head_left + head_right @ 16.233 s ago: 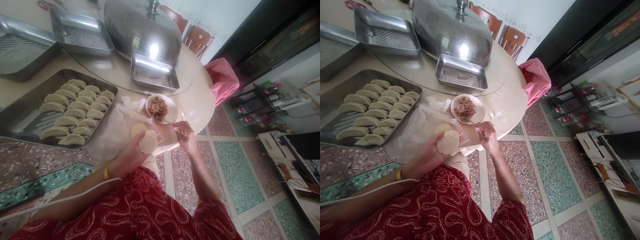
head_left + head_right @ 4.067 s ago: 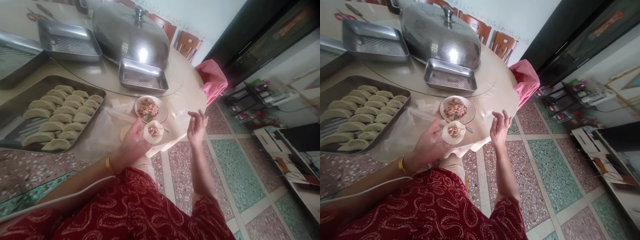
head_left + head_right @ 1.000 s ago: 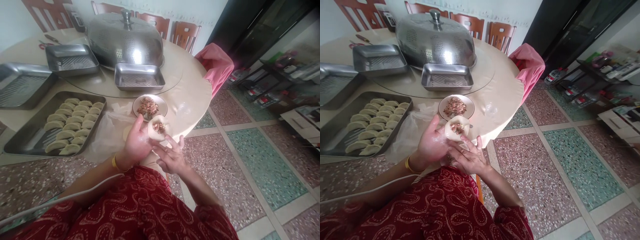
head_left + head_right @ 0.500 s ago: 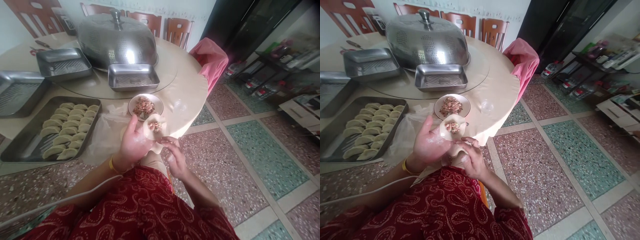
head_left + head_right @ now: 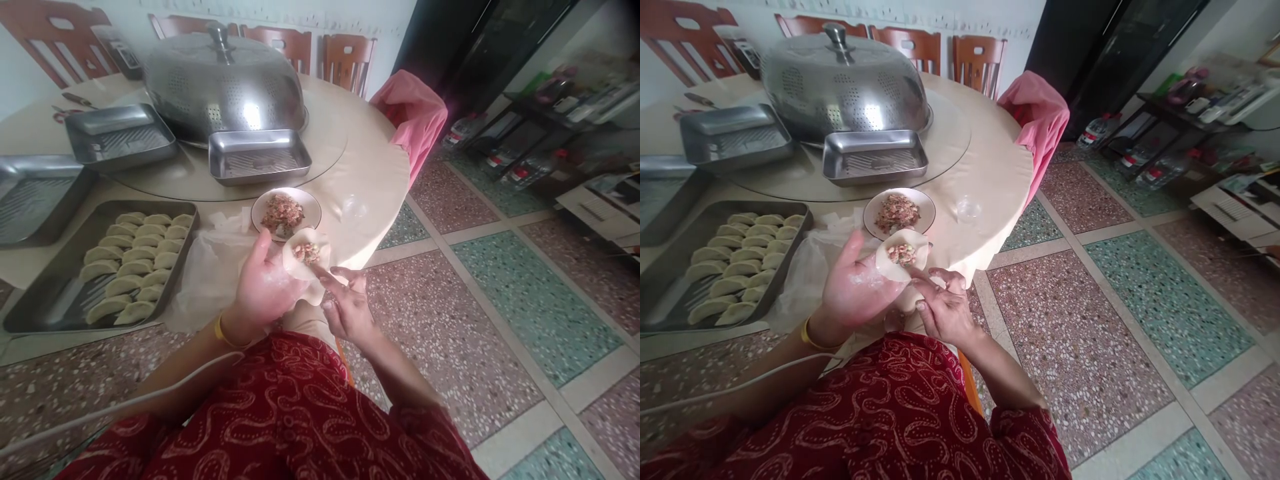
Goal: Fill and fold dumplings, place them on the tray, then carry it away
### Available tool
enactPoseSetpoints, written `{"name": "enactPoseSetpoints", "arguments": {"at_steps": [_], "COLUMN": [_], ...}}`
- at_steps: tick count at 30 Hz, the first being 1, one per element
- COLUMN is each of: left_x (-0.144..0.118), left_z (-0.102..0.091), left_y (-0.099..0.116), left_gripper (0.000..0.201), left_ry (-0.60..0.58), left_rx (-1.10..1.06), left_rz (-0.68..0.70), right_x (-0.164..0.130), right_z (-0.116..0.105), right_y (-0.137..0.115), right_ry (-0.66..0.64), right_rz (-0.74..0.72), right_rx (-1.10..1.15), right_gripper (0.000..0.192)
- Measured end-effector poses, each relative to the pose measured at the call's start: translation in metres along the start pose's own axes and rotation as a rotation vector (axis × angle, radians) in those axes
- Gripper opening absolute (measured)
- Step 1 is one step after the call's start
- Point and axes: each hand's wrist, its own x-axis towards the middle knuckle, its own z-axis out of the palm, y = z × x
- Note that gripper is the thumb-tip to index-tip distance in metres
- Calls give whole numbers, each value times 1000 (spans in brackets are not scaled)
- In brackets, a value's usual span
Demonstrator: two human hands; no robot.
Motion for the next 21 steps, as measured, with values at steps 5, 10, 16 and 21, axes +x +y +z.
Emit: {"name": "enactPoseSetpoints", "arguments": {"at_steps": [5, 10, 16, 21], "left_x": [0, -1, -5, -6], "left_z": [-1, -2, 3, 7], "left_y": [1, -4, -5, -5], "left_gripper": [64, 62, 55, 48], "left_ry": [41, -16, -15, 29], "left_rx": [-42, -52, -64, -87], "left_rz": [11, -51, -92, -93], "right_x": [-6, -2, 8, 10], "right_z": [2, 8, 10, 9], "right_y": [9, 18, 21, 22], "right_ry": [142, 273, 274, 265], "right_rz": [-143, -86, -110, -128], "right_rx": [-122, -270, -264, -280], "right_gripper": [26, 22, 19, 18]}}
